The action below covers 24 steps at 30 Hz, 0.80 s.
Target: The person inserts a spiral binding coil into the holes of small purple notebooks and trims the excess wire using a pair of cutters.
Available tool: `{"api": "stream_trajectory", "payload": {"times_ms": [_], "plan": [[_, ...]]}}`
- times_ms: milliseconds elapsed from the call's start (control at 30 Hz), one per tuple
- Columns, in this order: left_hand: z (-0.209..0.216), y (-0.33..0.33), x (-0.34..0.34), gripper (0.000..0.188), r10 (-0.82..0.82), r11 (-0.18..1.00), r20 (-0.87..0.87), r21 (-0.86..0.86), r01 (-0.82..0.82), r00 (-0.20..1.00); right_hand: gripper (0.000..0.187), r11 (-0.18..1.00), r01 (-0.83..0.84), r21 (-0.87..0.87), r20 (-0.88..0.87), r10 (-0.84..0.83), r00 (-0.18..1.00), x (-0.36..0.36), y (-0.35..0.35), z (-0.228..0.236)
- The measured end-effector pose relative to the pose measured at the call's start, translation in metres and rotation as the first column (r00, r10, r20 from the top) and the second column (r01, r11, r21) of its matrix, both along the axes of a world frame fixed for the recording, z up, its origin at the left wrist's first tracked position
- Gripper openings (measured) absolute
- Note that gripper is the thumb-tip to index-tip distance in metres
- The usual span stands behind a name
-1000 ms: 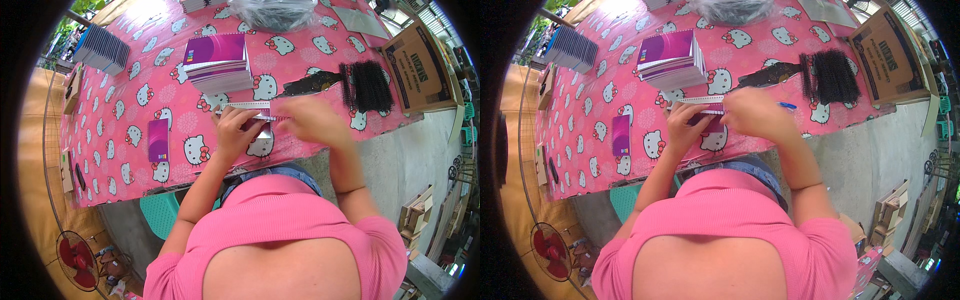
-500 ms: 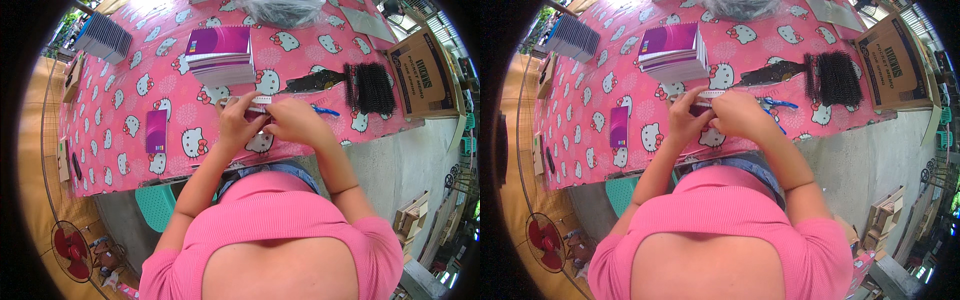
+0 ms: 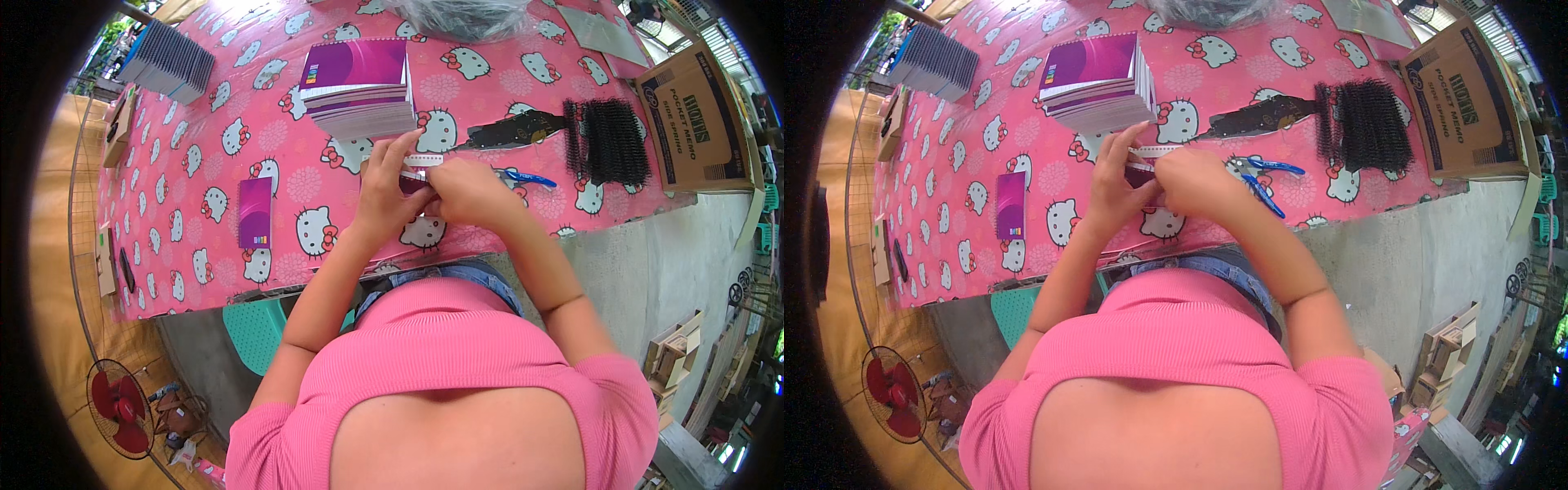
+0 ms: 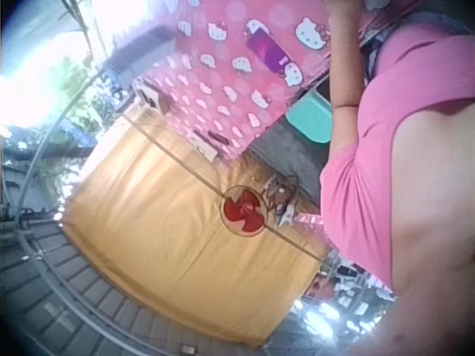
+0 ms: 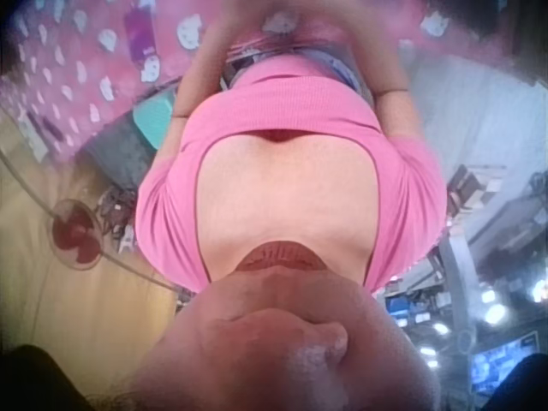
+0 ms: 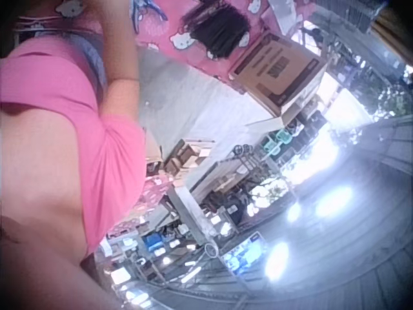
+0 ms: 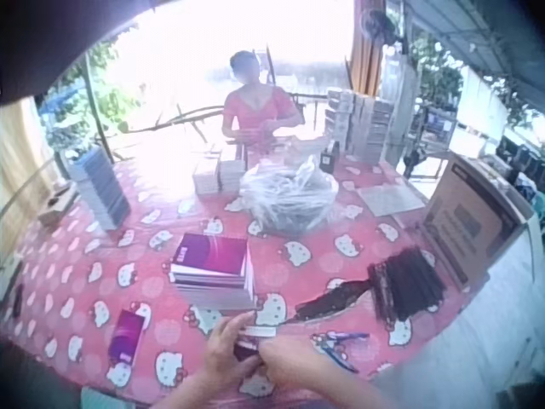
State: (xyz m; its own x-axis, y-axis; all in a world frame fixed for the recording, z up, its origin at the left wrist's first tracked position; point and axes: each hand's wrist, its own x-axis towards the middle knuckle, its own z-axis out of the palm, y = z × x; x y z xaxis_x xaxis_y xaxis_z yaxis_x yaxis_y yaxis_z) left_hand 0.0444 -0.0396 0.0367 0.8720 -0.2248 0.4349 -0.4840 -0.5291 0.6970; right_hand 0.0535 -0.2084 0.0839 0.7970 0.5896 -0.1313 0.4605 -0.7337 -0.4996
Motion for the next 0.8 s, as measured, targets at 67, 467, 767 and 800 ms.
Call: {"api": "stream_trajectory", "payload": {"times_ms": [67, 467, 767, 800], "plan": [[0.004, -0.002, 0.001, 0.080, -0.018, 0.999, -0.088, -0.035, 0.015, 0.996, 0.025, 0.988, 0.007, -0.157, -0.031, -0.012, 0.999, 0.007, -0.004, -0.021], [-0.019, 0.032, -0.009, 0.054, 0.059, 0.998, -0.042, 0.026, -0.058, 0.997, 0.021, 0.999, 0.039, 0.028, -0.012, -0.039, 0.999, -0.002, 0.018, 0.004], [-0.033, 0.032, -0.022, 0.031, -0.321, 0.648, -0.428, -0.750, -0.134, 0.845, 0.030, 0.994, -0.059, -0.092, -0.040, 0.056, 0.998, 0.009, 0.025, -0.014], [-0.031, 0.033, -0.021, 0.030, -0.358, 0.639, -0.439, -0.759, -0.126, 0.824, 0.030, 0.980, -0.085, -0.180, -0.114, 0.065, 0.991, 0.015, 0.027, -0.016]]}}
